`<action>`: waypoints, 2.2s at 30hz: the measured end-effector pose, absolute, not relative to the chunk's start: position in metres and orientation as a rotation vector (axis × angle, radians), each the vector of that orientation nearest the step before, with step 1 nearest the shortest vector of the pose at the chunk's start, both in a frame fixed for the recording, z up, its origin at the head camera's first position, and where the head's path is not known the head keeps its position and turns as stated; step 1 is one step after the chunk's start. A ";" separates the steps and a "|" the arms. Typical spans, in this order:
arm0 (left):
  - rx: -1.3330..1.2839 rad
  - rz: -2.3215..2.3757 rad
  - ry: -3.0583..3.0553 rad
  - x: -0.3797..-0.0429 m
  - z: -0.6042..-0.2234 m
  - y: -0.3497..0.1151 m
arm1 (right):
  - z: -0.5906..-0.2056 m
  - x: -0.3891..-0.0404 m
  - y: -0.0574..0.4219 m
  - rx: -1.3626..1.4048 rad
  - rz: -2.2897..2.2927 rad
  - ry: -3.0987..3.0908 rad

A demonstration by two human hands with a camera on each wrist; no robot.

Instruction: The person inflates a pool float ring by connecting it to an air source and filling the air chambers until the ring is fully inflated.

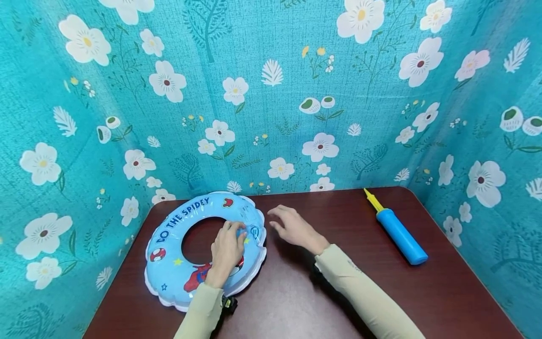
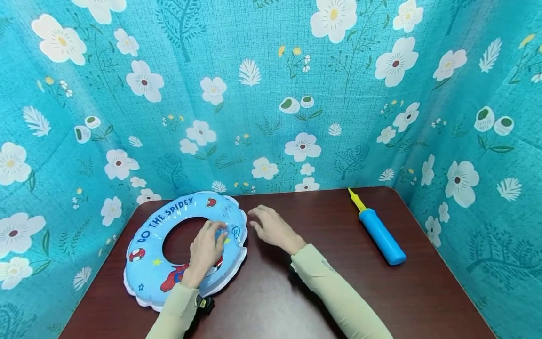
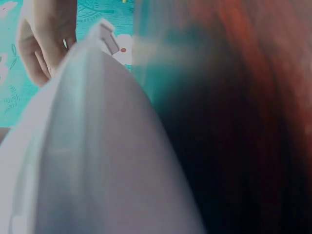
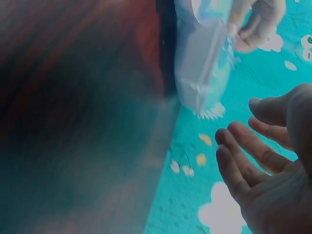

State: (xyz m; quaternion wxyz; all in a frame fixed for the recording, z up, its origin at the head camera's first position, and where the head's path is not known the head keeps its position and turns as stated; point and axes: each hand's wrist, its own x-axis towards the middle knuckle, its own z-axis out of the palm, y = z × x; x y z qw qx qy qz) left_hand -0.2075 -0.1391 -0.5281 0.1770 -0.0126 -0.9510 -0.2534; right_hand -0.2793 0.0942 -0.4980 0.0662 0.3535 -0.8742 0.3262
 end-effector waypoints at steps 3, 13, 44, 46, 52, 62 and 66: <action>-0.032 -0.733 -2.702 -0.207 -0.528 -0.138 | -0.505 -0.278 0.082 1.108 1.071 -2.604; -0.081 -0.713 -2.667 -0.208 -0.525 -0.136 | -0.509 -0.282 0.055 1.118 1.101 -2.608; -0.065 -0.716 -2.680 -0.208 -0.528 -0.136 | -0.513 -0.280 0.038 1.044 1.331 -2.582; -0.072 -0.710 -2.681 -0.208 -0.528 -0.137 | -0.512 -0.280 0.037 1.048 1.331 -2.579; -0.085 -0.710 -2.664 -0.207 -0.528 -0.137 | -0.512 -0.281 0.034 1.087 1.279 -2.567; -0.102 -0.688 -2.657 -0.208 -0.531 -0.137 | -0.513 -0.283 0.033 1.116 1.304 -2.513; -0.113 -0.696 -2.648 -0.208 -0.533 -0.138 | -0.514 -0.285 0.032 1.129 1.317 -2.500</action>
